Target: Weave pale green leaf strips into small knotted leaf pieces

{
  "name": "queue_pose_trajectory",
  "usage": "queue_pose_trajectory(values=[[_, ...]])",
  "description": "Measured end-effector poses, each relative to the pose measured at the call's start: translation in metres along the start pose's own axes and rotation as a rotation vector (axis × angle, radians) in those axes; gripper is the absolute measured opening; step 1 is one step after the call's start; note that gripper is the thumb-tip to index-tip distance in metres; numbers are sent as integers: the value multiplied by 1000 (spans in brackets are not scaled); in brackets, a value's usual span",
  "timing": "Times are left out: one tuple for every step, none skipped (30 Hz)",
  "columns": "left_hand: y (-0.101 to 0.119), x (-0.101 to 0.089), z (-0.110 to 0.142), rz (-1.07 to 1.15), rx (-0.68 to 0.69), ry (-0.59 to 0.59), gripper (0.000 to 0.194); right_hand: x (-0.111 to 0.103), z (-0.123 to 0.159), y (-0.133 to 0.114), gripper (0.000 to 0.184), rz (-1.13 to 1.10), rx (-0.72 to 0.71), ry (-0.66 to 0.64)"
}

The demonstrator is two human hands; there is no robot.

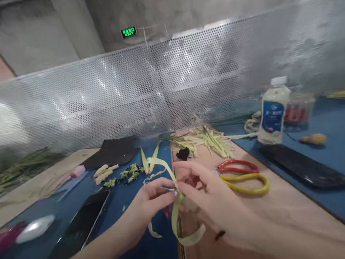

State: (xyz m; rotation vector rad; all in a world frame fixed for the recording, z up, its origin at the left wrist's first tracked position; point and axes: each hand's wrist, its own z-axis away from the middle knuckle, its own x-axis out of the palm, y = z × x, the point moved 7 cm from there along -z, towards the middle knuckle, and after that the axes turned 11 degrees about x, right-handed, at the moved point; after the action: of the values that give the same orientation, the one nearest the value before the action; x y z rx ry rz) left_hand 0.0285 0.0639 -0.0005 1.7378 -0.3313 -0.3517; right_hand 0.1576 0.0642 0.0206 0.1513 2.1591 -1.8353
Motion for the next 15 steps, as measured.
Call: queue_pose_trajectory(values=[[-1, 0, -1, 11, -1, -4, 17, 1, -1, 1, 35, 4, -16, -14], [-1, 1, -2, 26, -2, -8, 17, 2, -3, 2, 33, 7, -28, -28], [-2, 1, -3, 44, -4, -11, 16, 3, -3, 3, 31, 8, -37, -44], [-4, 2, -3, 67, -5, -12, 16, 4, -4, 4, 28, 8, -42, -60], [-6, 2, -4, 93, -7, -14, 16, 6, -4, 5, 26, 9, -39, -78], [-7, 3, -4, 123, -9, -13, 16, 8, -4, 6, 24, 5, -34, -95], [-9, 3, -4, 158, -11, -12, 17, 10, -3, 5, 22, -1, -31, -110], [-10, 4, -4, 192, -14, -16, 18, 11, -3, 4, 19, -9, -34, -123], [-10, 6, -3, 223, -15, -27, 19, 12, -2, 3, 17, -12, -37, -131], [-9, 8, -2, 251, -17, -47, 18, 13, -2, 1, 15, -11, -38, -130], [-8, 11, -1, 274, -19, -67, 18, 13, -1, -1, 15, -11, -34, -127], [-7, 13, 0, 293, -24, -82, 17, 13, -1, -2, 16, -16, -29, -126], [-6, 14, 0, 307, -31, -88, 16, 13, -1, -4, 16, -24, -23, -129], [-6, 14, 1, 321, -40, -84, 15, 12, -1, -5, 17, -33, -19, -127], [-6, 15, 1, 335, -51, -76, 15, 12, 0, -6, 17, -37, -19, -120]])
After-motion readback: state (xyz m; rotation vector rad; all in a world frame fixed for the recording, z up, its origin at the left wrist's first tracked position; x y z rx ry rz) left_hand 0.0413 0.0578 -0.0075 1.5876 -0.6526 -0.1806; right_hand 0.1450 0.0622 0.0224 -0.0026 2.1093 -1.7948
